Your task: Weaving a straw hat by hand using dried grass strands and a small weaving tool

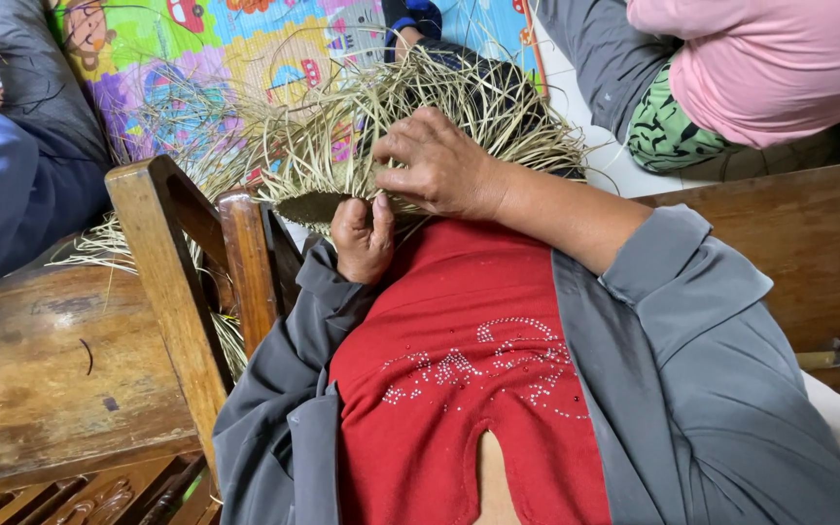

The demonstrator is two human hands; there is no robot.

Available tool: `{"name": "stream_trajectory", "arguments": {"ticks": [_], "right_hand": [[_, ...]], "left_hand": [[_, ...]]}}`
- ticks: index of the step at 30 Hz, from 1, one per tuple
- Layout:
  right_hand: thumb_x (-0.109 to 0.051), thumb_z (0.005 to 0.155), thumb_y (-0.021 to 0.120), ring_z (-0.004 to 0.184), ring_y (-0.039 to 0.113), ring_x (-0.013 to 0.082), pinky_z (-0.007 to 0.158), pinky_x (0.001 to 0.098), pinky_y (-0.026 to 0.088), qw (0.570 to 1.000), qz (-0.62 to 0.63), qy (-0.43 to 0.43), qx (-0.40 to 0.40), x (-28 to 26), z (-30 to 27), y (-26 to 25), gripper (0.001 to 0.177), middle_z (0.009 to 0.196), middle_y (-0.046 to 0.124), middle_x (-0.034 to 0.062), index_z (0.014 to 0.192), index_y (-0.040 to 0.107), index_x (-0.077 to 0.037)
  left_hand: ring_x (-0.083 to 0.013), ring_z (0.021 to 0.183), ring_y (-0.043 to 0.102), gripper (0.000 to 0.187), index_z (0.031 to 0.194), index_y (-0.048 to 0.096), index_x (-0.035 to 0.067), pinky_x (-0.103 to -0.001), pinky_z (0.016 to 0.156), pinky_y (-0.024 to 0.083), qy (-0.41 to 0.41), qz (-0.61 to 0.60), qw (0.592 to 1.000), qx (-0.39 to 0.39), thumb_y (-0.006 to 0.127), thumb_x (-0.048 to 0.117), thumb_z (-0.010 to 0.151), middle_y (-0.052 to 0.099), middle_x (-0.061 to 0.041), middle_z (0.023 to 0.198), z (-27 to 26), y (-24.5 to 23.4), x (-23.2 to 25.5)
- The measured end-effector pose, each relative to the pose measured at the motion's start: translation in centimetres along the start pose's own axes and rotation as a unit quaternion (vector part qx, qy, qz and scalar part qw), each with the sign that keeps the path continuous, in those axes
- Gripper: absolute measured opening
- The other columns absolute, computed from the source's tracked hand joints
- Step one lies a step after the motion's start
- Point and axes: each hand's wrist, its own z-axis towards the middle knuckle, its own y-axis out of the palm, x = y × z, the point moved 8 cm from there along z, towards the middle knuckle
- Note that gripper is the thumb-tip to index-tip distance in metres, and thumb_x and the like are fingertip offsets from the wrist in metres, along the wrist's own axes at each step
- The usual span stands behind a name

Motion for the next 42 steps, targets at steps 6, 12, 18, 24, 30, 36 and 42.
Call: {"name": "stream_trajectory", "arguments": {"ticks": [6,12,18,24,30,36,42], "right_hand": [[-0.041,0.105,0.060,0.103,0.059,0.0202,0.098,0.0401,0.040,1.000,-0.003,-0.020,0.007,-0.6,0.1,-0.8,0.019,0.106,0.060,-0.0002,0.107,0.070,-0.025],[-0.028,0.096,0.071,0.105,0.058,0.0184,0.098,0.0392,0.041,0.999,0.039,-0.011,0.001,0.0,0.6,-1.6,0.019,0.108,0.061,-0.0009,0.114,0.071,-0.023],[-0.024,0.095,0.075,0.108,0.056,0.0179,0.100,0.0384,0.040,0.998,0.069,0.003,-0.012,-0.3,1.1,-1.8,0.022,0.108,0.060,-0.0006,0.116,0.074,-0.026],[-0.027,0.095,0.075,0.110,0.055,0.0178,0.100,0.0384,0.041,0.998,0.056,-0.003,-0.015,-0.4,1.1,-1.3,0.024,0.112,0.059,-0.0015,0.119,0.074,-0.030],[-0.027,0.091,0.076,0.112,0.055,0.0190,0.101,0.0398,0.040,0.999,0.042,-0.006,-0.033,0.0,0.8,-1.0,0.031,0.117,0.058,-0.0012,0.122,0.071,-0.029],[-0.023,0.090,0.076,0.115,0.055,0.0194,0.100,0.0400,0.041,0.996,0.079,0.009,-0.033,0.4,1.0,-1.5,0.028,0.117,0.057,-0.0008,0.117,0.073,-0.026],[-0.024,0.094,0.074,0.119,0.052,0.0226,0.101,0.0418,0.039,0.997,0.068,-0.008,-0.047,-0.5,2.6,-2.3,0.034,0.123,0.055,0.0023,0.127,0.069,-0.026]], "left_hand": [[-0.0495,0.060,0.055,0.035,0.073,0.055,0.000,-0.046,0.050,0.045,-0.002,-0.013,1.000,0.006,0.067,0.015,0.102,0.050,-0.024,0.064,0.9,-0.1,1.2],[-0.0487,0.061,0.056,0.032,0.074,0.056,0.001,-0.046,0.051,0.045,0.005,-0.007,1.000,0.007,0.064,0.014,0.102,0.052,-0.024,0.065,0.6,0.1,0.8],[-0.0502,0.062,0.057,0.029,0.076,0.059,0.001,-0.049,0.051,0.046,0.002,-0.010,1.000,0.005,0.063,0.014,0.102,0.055,-0.026,0.067,0.3,0.2,0.4],[-0.0485,0.058,0.054,0.032,0.070,0.055,0.002,-0.045,0.049,0.044,0.007,-0.036,0.999,-0.001,0.062,0.011,0.100,0.052,-0.023,0.063,0.3,0.4,0.5],[-0.0486,0.057,0.053,0.036,0.067,0.051,0.003,-0.047,0.046,0.042,0.010,-0.020,1.000,-0.003,0.062,0.012,0.100,0.050,-0.022,0.061,0.7,0.3,1.2],[-0.0495,0.054,0.050,0.038,0.065,0.046,0.003,-0.046,0.043,0.040,0.043,-0.036,0.998,0.007,0.064,0.008,0.099,0.045,-0.023,0.059,1.2,0.2,2.4],[-0.0506,0.052,0.048,0.042,0.063,0.042,0.003,-0.048,0.041,0.037,0.062,-0.037,0.997,-0.005,0.064,0.008,0.098,0.042,-0.023,0.056,1.6,0.2,3.1]]}}
